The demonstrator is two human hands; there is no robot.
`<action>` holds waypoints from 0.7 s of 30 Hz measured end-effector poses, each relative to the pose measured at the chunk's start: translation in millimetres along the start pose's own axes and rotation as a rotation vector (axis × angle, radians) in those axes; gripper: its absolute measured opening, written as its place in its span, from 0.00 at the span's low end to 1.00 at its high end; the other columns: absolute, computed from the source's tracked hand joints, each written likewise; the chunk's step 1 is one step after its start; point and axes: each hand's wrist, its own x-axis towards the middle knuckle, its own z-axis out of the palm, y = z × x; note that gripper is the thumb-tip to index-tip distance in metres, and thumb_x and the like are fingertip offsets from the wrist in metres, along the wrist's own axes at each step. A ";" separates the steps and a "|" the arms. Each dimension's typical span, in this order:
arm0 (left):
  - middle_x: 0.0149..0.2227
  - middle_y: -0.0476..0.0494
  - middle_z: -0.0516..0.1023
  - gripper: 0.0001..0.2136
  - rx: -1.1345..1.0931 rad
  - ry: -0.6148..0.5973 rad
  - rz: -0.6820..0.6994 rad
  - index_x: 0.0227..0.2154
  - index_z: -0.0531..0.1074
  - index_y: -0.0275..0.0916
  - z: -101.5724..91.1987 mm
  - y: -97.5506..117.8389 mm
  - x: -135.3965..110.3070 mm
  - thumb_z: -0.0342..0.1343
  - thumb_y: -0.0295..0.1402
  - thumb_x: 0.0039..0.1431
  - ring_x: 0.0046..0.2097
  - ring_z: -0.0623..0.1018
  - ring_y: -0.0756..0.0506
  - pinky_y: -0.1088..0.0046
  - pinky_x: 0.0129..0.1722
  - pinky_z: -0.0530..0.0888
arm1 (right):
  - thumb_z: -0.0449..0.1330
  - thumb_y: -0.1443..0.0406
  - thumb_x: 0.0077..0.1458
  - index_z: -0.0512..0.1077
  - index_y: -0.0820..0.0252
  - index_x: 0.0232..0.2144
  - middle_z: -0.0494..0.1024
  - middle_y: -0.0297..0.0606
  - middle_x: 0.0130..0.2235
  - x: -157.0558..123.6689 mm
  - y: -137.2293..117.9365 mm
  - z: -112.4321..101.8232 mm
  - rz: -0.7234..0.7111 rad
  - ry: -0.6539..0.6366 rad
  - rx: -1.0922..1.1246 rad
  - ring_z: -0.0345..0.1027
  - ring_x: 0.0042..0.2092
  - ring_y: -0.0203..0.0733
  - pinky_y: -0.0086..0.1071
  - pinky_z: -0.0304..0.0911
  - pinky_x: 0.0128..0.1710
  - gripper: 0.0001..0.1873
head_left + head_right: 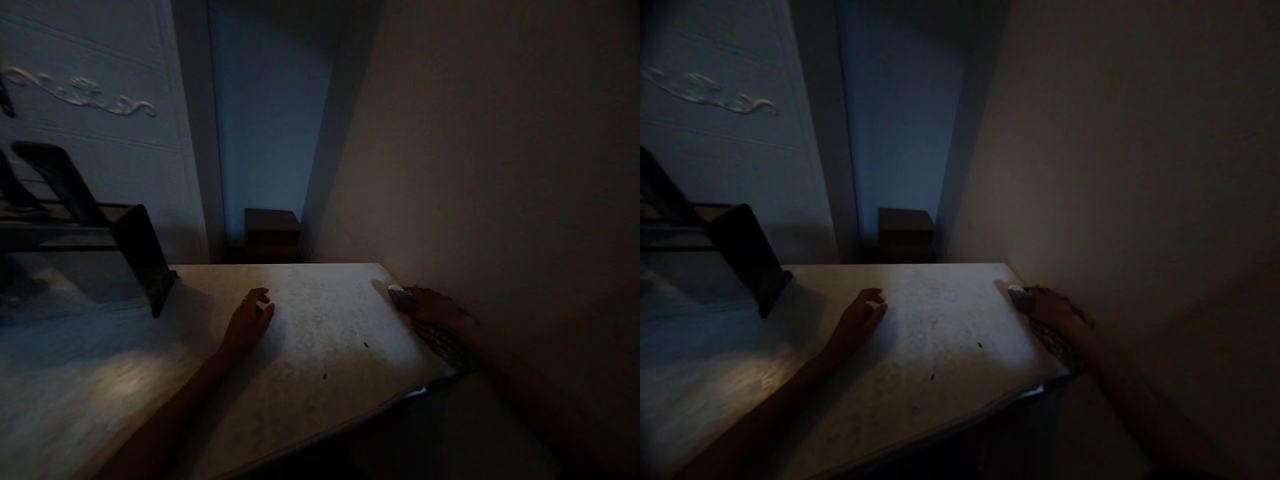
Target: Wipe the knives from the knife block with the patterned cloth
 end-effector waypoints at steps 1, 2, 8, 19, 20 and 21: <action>0.39 0.44 0.76 0.17 0.010 -0.001 0.012 0.46 0.65 0.39 0.3 0.0 -0.6 0.50 0.43 0.58 0.27 0.74 0.49 0.69 0.30 0.71 | 0.59 0.60 0.52 0.62 0.60 0.62 0.74 0.55 0.53 -1.5 -2.6 0.3 -0.002 0.019 -0.064 0.71 0.49 0.56 0.43 0.63 0.47 0.35; 0.39 0.44 0.76 0.16 0.022 0.001 0.019 0.46 0.65 0.39 0.7 0.2 -1.3 0.50 0.43 0.59 0.27 0.74 0.50 0.69 0.30 0.71 | 0.59 0.60 0.52 0.59 0.62 0.63 0.72 0.57 0.55 -3.0 -5.1 0.9 -0.017 0.065 -0.131 0.70 0.50 0.58 0.46 0.62 0.49 0.37; 0.39 0.42 0.76 0.14 -0.003 0.016 -0.022 0.44 0.67 0.39 4.1 1.3 -4.8 0.47 0.43 0.63 0.29 0.75 0.48 0.68 0.32 0.71 | 0.60 0.57 0.52 0.59 0.61 0.63 0.65 0.57 0.62 2.5 -13.6 10.4 -0.191 0.204 -0.179 0.60 0.60 0.63 0.54 0.58 0.56 0.38; 0.35 0.44 0.74 0.08 0.034 0.579 0.132 0.36 0.70 0.39 -97.9 38.0 -7.2 0.50 0.37 0.62 0.38 0.75 0.45 0.67 0.39 0.71 | 0.55 0.49 0.55 0.57 0.62 0.65 0.59 0.50 0.66 32.6 -145.1 -38.9 -0.666 0.092 0.342 0.55 0.66 0.54 0.47 0.52 0.66 0.41; 0.36 0.45 0.73 0.07 0.059 0.682 0.160 0.36 0.70 0.39 -115.1 40.5 -6.4 0.50 0.36 0.61 0.39 0.74 0.45 0.68 0.40 0.71 | 0.55 0.48 0.56 0.56 0.63 0.66 0.58 0.49 0.67 31.9 -164.3 -49.6 -0.727 0.068 0.414 0.54 0.67 0.53 0.47 0.52 0.66 0.41; 0.37 0.45 0.72 0.06 0.077 0.785 0.185 0.37 0.69 0.40 -132.4 41.8 -5.1 0.51 0.35 0.60 0.40 0.73 0.46 0.68 0.41 0.71 | 0.55 0.47 0.56 0.56 0.63 0.66 0.57 0.50 0.67 31.1 -183.7 -60.8 -0.794 0.042 0.478 0.53 0.67 0.53 0.47 0.51 0.66 0.41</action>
